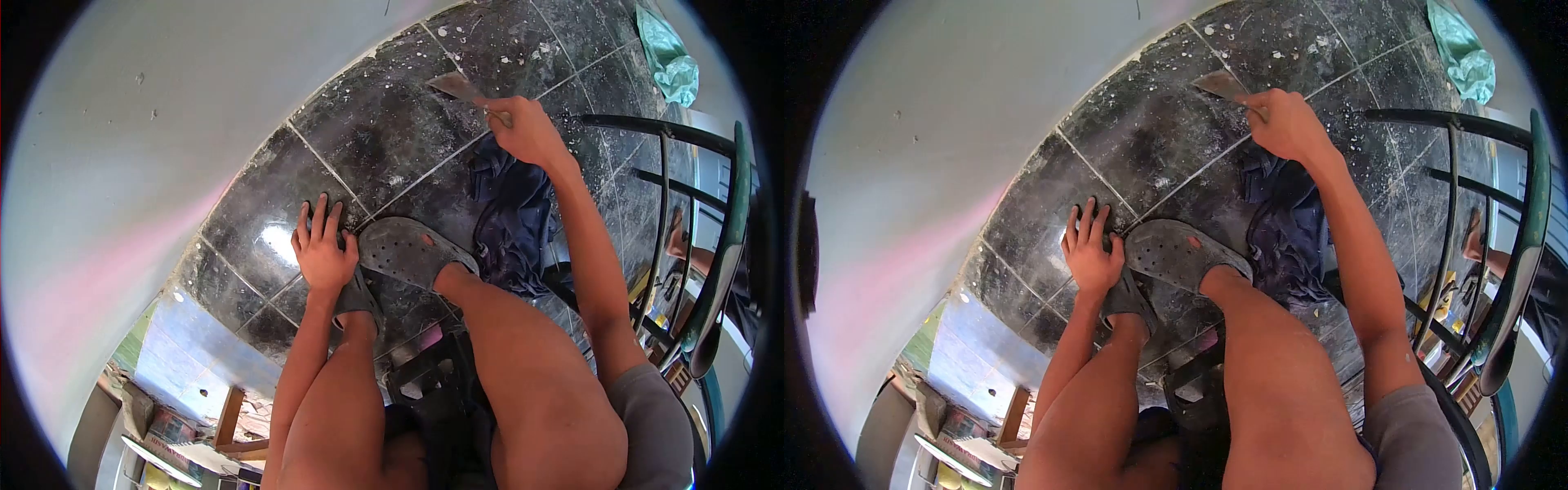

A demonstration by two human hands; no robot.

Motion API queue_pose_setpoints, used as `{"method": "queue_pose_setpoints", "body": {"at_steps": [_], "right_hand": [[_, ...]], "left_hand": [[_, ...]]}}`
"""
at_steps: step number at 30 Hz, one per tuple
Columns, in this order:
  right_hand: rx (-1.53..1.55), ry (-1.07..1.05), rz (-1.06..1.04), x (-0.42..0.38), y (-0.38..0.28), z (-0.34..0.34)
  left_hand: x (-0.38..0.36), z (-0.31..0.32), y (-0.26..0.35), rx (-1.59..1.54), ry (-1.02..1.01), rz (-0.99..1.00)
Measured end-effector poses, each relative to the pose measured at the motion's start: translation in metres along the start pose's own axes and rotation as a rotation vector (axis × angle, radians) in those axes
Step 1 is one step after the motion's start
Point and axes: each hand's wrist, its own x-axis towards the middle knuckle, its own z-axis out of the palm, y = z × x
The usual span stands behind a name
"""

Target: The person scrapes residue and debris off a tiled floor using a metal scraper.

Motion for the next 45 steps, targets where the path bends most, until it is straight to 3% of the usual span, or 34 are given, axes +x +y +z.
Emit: {"method": "queue_pose_setpoints", "body": {"at_steps": [3, 9, 16, 19, 25, 28, 34, 37, 40, 45], "right_hand": [[-0.154, 0.151, -0.210, 0.017, -0.009, 0.030], [-0.200, 0.040, -0.150, -0.005, -0.064, 0.042], [-0.112, -0.022, -0.137, -0.049, -0.051, 0.057], [-0.021, 0.000, -0.153, -0.052, -0.055, 0.066], [-0.139, 0.061, -0.196, -0.019, -0.071, 0.078], [-0.084, -0.137, -0.021, -0.013, -0.090, 0.052], [-0.138, -0.092, -0.107, 0.034, -0.086, 0.063], [-0.190, -0.148, -0.018, 0.056, -0.095, 0.053], [-0.249, -0.153, -0.048, 0.021, -0.090, 0.049], [-0.071, -0.219, 0.043, 0.033, -0.081, 0.049]], "left_hand": [[0.001, -0.002, 0.002, 0.001, -0.002, -0.001], [0.002, 0.000, 0.001, 0.001, 0.012, 0.008], [0.000, -0.002, 0.002, 0.009, -0.011, -0.004], [0.002, -0.001, 0.002, 0.011, -0.005, -0.005], [0.002, -0.002, 0.002, 0.007, -0.008, -0.008], [0.002, -0.003, 0.001, -0.006, -0.010, -0.001], [0.002, -0.005, 0.001, -0.022, -0.006, -0.006], [0.000, -0.005, 0.001, -0.043, -0.006, 0.006], [0.001, -0.005, -0.005, -0.068, -0.010, 0.001], [0.000, -0.008, -0.004, -0.133, -0.031, -0.020]]}}
